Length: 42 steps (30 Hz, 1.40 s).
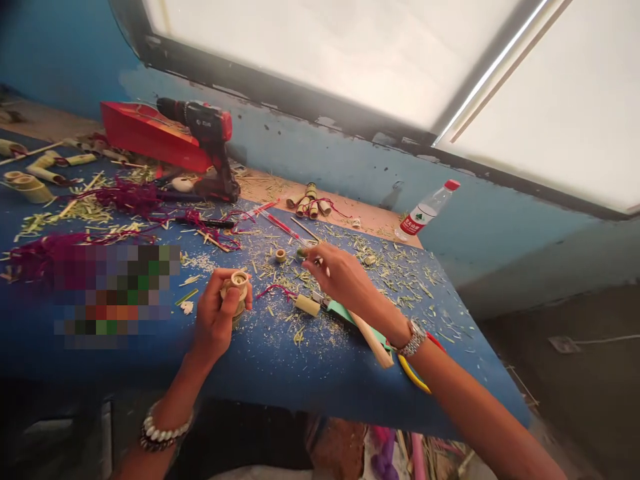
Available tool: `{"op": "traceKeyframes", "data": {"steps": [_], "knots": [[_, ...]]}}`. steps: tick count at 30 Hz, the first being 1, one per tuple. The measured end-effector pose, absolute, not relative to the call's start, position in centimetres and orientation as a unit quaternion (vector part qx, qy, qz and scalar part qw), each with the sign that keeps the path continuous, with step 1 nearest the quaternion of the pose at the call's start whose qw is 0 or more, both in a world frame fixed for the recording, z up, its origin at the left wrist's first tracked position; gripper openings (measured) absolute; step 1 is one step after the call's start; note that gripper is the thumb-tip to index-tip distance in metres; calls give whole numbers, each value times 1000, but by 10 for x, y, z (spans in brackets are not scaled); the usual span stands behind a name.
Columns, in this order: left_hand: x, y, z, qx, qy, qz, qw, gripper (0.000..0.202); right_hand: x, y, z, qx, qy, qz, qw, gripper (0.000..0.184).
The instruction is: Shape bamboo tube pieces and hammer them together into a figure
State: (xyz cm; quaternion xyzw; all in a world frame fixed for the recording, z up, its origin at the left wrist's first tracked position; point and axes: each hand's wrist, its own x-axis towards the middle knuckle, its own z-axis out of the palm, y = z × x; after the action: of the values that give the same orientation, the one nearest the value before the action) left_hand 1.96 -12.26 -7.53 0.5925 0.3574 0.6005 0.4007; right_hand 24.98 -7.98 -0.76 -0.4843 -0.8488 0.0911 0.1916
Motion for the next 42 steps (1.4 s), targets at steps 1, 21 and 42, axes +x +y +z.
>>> {"op": "traceKeyframes", "data": {"steps": [1, 21, 42], "knots": [[19, -123, -76, 594, 358, 597, 402, 18, 252, -86, -13, -476, -858, 93, 169, 25], [19, -126, -74, 655, 375, 567, 330, 14, 197, -118, 19, -332, -730, 400, 444, 25], [19, -126, -64, 715, 371, 536, 253, 11, 205, -103, 50, -379, -829, 279, 303, 21]]}}
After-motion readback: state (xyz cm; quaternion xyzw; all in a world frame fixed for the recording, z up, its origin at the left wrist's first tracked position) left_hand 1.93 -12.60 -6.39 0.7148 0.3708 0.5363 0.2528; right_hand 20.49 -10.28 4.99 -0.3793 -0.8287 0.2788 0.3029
